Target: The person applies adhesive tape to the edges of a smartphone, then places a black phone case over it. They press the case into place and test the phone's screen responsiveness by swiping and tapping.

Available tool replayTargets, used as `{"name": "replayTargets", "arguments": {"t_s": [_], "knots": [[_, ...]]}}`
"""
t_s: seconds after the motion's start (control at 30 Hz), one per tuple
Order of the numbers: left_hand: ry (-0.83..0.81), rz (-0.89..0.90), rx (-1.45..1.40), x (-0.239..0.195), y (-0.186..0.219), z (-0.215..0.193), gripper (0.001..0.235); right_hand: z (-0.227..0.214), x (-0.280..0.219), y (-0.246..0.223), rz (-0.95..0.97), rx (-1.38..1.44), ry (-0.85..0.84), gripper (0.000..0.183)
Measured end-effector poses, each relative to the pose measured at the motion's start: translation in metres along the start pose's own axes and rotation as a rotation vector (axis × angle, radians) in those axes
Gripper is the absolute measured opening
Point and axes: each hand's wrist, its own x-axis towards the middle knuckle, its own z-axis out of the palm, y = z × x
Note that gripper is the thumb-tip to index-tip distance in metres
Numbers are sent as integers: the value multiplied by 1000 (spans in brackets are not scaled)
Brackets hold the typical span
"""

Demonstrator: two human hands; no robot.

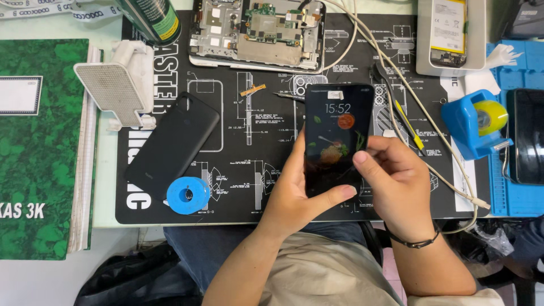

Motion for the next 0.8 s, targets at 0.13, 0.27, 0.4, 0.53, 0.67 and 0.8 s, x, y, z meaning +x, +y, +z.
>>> {"name": "replayTargets", "arguments": {"t_s": [0.13,0.27,0.4,0.53,0.67,0.8], "knots": [[-1,-29,-30,-1,0,0,100,0,-8,-8,77,65,-41,30],[6,-36,-83,-3,-3,-2,96,8,-13,-14,24,172,-99,48],[15,-61,-116,-6,-4,-4,98,14,-17,-18,5,129,-137,61],[75,-27,33,-6,-4,1,101,12,-13,-13,48,78,-68,49],[-27,37,67,-4,1,-4,113,2,-4,-2,62,40,-10,39],[-84,-60,-105,1,2,-6,123,-4,8,5,46,157,-2,38]]}}
